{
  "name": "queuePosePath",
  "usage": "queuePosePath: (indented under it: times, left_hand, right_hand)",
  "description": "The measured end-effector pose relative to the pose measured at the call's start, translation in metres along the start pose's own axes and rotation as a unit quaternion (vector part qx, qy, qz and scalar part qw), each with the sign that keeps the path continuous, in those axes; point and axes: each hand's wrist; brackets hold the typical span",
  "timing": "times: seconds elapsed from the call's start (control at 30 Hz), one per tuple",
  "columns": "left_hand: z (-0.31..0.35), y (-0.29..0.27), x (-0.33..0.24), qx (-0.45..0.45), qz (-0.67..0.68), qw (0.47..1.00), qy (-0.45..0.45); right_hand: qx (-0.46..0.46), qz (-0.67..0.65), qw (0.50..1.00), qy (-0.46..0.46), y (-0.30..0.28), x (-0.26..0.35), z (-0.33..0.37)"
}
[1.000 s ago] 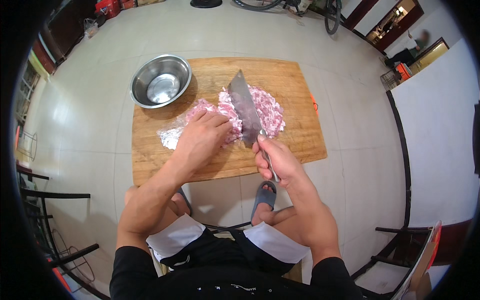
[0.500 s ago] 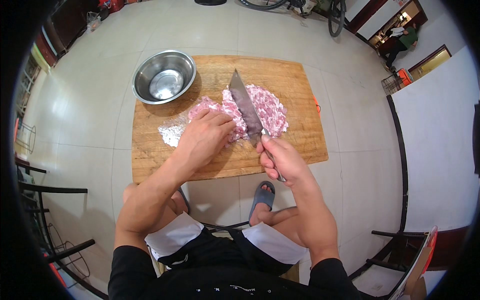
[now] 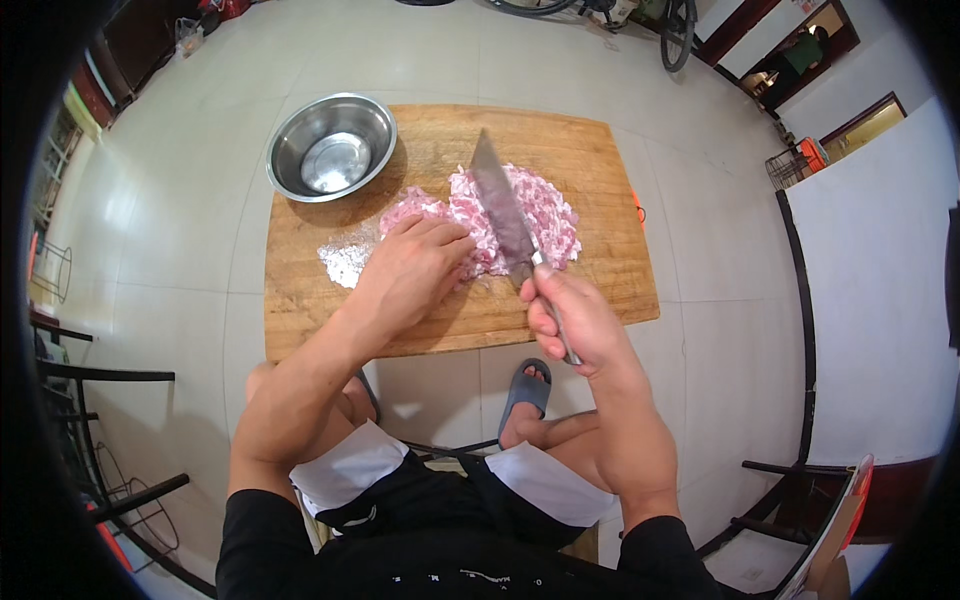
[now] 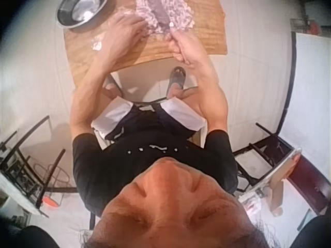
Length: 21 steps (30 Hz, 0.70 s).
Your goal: The person uses a cleaver to repeatedly chop and mince a pile of raw meat on a wooden cutting board. They gather the meat into a central pile and continue chopping it into a finer consistency throughout the clip.
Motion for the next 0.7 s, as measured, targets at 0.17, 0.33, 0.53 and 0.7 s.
queuePosePath:
  times: [0.17,0.33,0.53,0.7]
  left_hand:
    - [0.003,0.0,0.0,-0.005,0.002,1.0,0.003]
    - [-0.004,-0.001,-0.004,0.018,0.005,1.0,-0.008]
    - [-0.001,-0.003,-0.002,0.013,0.007,1.0,-0.006]
    - [0.0,-0.001,0.001,0.012,0.011,1.0,-0.005]
  right_hand:
    - [0.014,-0.086,0.984,-0.158,-0.01,0.001,0.024]
    - [0.019,-0.045,0.999,-0.007,-0.006,-0.019,-0.005]
    - [0.01,-0.016,0.998,-0.061,-0.003,-0.003,0.007]
    - [0.009,-0.034,0.984,-0.172,-0.005,-0.008,0.02]
Point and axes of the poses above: each hand's wrist, its own z-axis away from the middle knuckle, its own y-axis out of the palm, x = y × z, and after that the axes turned 15 degrees about -x, right-handed
